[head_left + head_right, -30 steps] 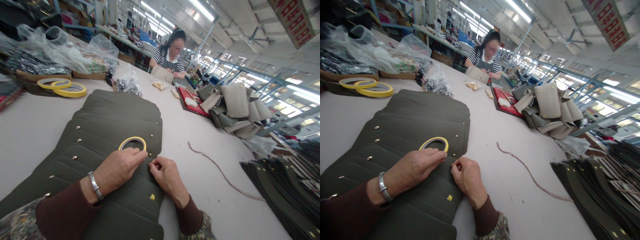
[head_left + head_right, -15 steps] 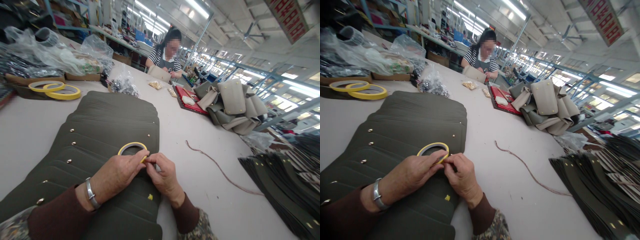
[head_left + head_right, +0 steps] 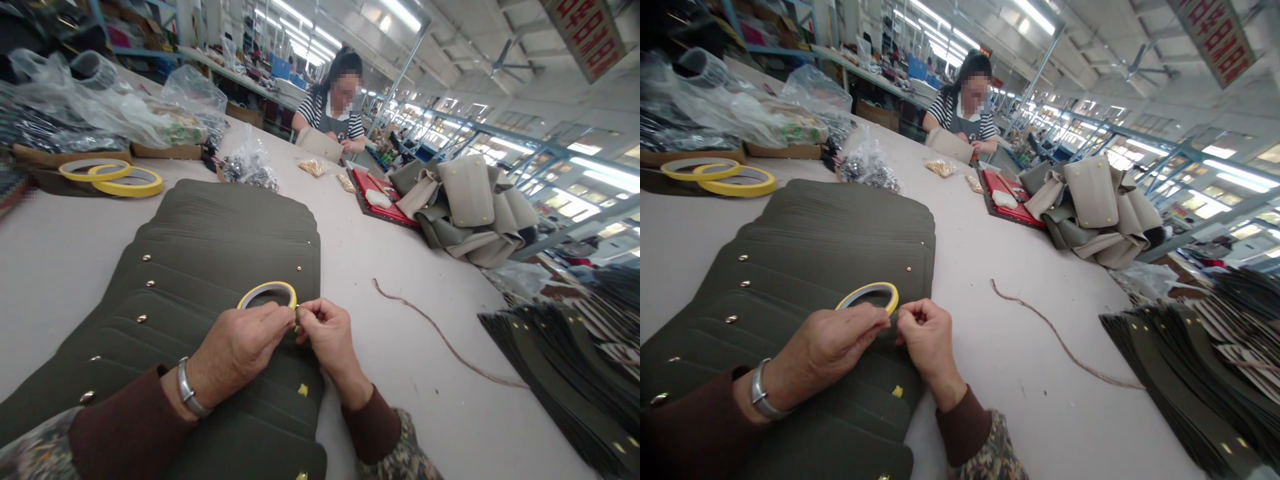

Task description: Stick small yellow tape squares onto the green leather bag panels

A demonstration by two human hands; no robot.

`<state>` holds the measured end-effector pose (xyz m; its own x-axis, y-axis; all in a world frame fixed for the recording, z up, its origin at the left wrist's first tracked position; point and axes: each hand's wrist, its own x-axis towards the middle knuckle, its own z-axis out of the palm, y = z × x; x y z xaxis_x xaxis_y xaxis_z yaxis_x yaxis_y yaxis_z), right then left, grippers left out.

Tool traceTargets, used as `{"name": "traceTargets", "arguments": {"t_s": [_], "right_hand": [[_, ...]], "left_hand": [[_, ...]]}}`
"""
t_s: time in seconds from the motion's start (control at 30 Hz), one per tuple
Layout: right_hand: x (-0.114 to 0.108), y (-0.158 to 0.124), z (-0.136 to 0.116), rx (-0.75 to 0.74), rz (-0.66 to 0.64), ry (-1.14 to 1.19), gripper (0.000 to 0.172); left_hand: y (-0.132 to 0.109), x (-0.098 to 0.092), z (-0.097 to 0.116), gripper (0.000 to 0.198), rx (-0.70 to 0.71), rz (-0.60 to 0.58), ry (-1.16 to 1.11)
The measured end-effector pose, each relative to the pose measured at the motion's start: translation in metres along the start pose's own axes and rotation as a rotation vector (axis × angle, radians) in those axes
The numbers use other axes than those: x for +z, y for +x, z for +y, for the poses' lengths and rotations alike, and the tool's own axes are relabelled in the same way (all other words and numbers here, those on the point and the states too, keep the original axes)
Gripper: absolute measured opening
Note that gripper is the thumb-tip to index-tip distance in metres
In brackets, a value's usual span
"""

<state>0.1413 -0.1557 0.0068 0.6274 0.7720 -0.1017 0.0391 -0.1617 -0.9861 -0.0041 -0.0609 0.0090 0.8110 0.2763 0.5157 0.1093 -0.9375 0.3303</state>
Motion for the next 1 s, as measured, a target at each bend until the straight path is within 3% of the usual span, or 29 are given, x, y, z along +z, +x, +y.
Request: {"name": "traceTargets", "arguments": {"t_s": [0.1, 0.23, 0.43, 0.67, 0.9, 1.0], "right_hand": [[-0.012, 0.012, 0.004, 0.087, 0.026, 0.048, 0.019], [-0.021, 0.018, 0.009, 0.075, -0.006, 0.034, 0.027], [-0.018, 0.014, 0.012, 0.048, -0.084, -0.110, 0.023], [-0.017, 0.006, 0.003, -0.157, -0.139, -0.480, 0.014], [-0.010, 0.005, 0.005, -0.343, -0.163, -0.720, 0.016], [-0.011, 0.005, 0.006, -0.352, -0.131, -0.745, 0.013]], "left_hand": [[0.003, -0.001, -0.003, 0.018, -0.024, -0.088, 0.127], [0.010, -0.003, -0.014, 0.014, -0.090, -0.230, 0.304], [0.009, -0.006, -0.015, 0.015, -0.095, -0.324, 0.312], [0.010, -0.005, -0.013, 0.014, -0.107, -0.350, 0.288], [0.010, -0.006, -0.012, 0.016, -0.113, -0.354, 0.293], [0.010, -0.006, -0.013, 0.016, -0.107, -0.337, 0.294]]}}
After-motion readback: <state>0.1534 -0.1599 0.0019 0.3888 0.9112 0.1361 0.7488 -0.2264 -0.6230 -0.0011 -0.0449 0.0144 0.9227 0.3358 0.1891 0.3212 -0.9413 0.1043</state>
